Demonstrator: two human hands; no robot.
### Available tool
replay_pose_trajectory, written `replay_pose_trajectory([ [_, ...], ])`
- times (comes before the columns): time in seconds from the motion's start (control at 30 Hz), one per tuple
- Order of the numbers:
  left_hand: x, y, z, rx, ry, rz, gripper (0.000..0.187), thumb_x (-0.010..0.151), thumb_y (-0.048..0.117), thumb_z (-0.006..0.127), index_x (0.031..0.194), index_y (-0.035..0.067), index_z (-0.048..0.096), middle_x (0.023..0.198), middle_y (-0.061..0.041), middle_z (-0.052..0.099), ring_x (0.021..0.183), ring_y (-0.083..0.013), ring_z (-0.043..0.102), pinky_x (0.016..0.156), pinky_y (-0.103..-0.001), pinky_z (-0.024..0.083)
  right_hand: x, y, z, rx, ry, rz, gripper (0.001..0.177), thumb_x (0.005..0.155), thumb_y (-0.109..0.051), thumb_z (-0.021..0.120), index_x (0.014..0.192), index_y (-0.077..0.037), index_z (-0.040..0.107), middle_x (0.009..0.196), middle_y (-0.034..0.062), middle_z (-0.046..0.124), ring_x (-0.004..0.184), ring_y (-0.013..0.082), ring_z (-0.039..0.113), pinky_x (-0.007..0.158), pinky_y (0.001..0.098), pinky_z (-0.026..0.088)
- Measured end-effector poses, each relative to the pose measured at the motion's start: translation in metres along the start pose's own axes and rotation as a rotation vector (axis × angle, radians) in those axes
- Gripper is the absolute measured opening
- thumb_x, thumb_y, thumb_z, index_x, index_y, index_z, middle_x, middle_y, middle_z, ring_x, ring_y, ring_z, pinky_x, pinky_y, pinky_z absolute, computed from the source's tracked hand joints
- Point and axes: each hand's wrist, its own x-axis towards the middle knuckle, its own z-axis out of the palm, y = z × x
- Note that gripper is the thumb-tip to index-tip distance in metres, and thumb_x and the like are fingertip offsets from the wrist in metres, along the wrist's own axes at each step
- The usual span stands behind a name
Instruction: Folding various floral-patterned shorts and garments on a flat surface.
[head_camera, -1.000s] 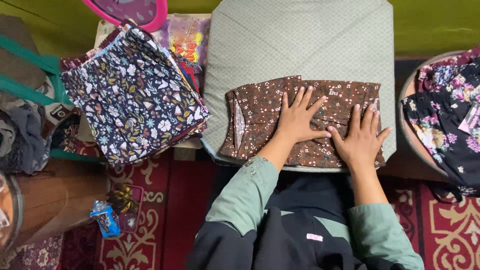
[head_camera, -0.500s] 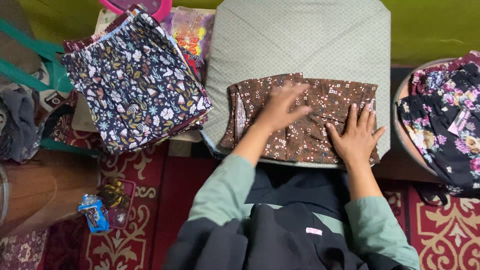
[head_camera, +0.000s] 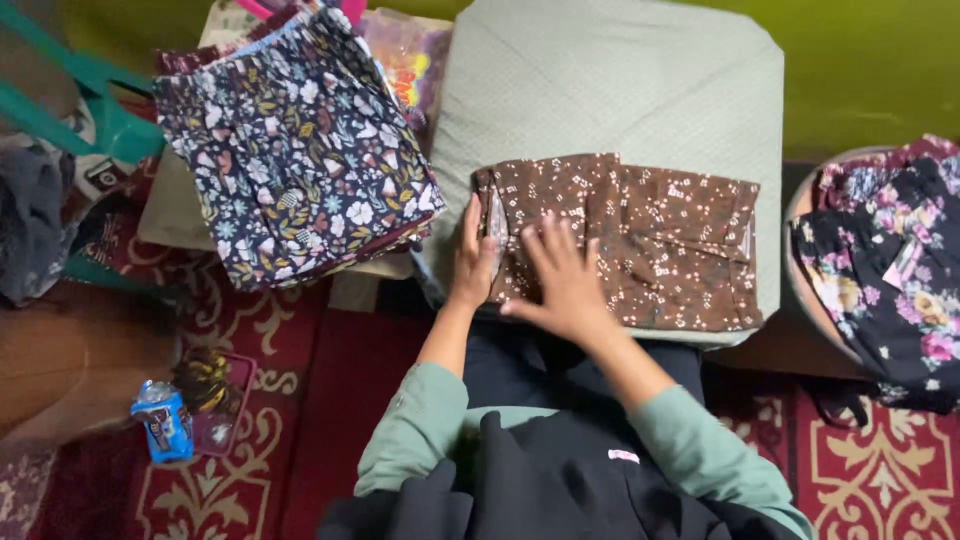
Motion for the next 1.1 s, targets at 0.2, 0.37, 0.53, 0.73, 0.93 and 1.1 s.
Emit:
replay_pose_trajectory([
  [0.2, 0.001, 0.001, 0.002, 0.076, 0.010, 0.047, 0.087, 0.101, 0.063, 0.040, 0.163, 0.004, 0.024, 0.161, -0.031, 0.032, 0.145, -0.0488, 0.037, 0.121, -0.054, 0.028, -0.006, -0.002, 0.041, -0.123, -0.080, -0.018, 0.098, 0.085, -0.069, 0.059, 0.165, -0.026, 0.022, 0.171, 0.0188, 0.015, 0.158, 0.0402, 0.012, 0.116, 0.0758, 0.005],
  [0.37, 0.002, -0.016, 0.006, -0.012, 0.029, 0.107, 0.080, 0.105, 0.057, 0.033, 0.164, 0.003, 0.021, 0.162, -0.032, 0.027, 0.148, -0.0468, 0.031, 0.124, -0.053, 0.024, 0.012, 0.052, 0.063, 0.102, -0.111, -0.035, 0.055, 0.105, -0.036, 0.040, 0.158, -0.020, 0.033, 0.163, 0.0213, 0.024, 0.151, 0.0511, 0.014, 0.107, 0.0777, 0.022],
  [0.53, 0.007, -0.023, 0.008, 0.048, 0.015, 0.138, 0.081, 0.106, 0.056, 0.035, 0.163, 0.001, 0.018, 0.164, -0.030, 0.023, 0.149, -0.0461, 0.029, 0.125, -0.052, 0.019, -0.029, 0.048, -0.056, 1.350, 0.263, 0.812, 0.106, 0.087, -0.084, 0.040, 0.167, -0.020, 0.014, 0.169, 0.0287, 0.006, 0.150, 0.0585, 0.011, 0.104, 0.0868, 0.012],
  [0.73, 0.004, 0.010, 0.001, 0.580, -0.141, -0.083, 0.092, 0.089, 0.074, 0.059, 0.163, 0.027, 0.031, 0.167, -0.019, 0.028, 0.153, -0.0403, 0.028, 0.125, -0.054, 0.018, -0.125, 0.189, 0.008, 2.004, 1.108, 0.656, 0.042, 0.092, -0.047, 0.077, 0.126, -0.023, 0.073, 0.135, 0.0104, 0.071, 0.123, 0.0313, 0.071, 0.112, 0.0498, 0.054],
  [0.93, 0.000, 0.022, 0.006, 0.837, -0.183, 0.079, 0.111, 0.068, 0.075, 0.075, 0.154, 0.011, 0.046, 0.165, -0.032, 0.020, 0.150, -0.0517, 0.027, 0.123, -0.060, 0.019, -0.160, 0.206, 0.003, 1.458, 0.837, 0.776, 0.087, 0.097, 0.007, 0.059, 0.163, -0.038, 0.026, 0.134, 0.0065, 0.059, 0.097, 0.0070, 0.061, 0.062, 0.0079, 0.039],
  [1.1, 0.003, 0.050, 0.005, 1.027, -0.345, -0.010, 0.112, 0.071, 0.070, 0.074, 0.154, 0.003, 0.041, 0.166, -0.032, 0.015, 0.152, -0.0528, 0.015, 0.122, -0.067, 0.012, -0.152, 0.196, -0.025, 0.623, 0.832, 0.713, 0.079, 0.091, 0.011, 0.063, 0.163, -0.011, 0.037, 0.153, 0.0348, 0.032, 0.130, 0.0575, 0.048, 0.103, 0.0555, 0.049],
])
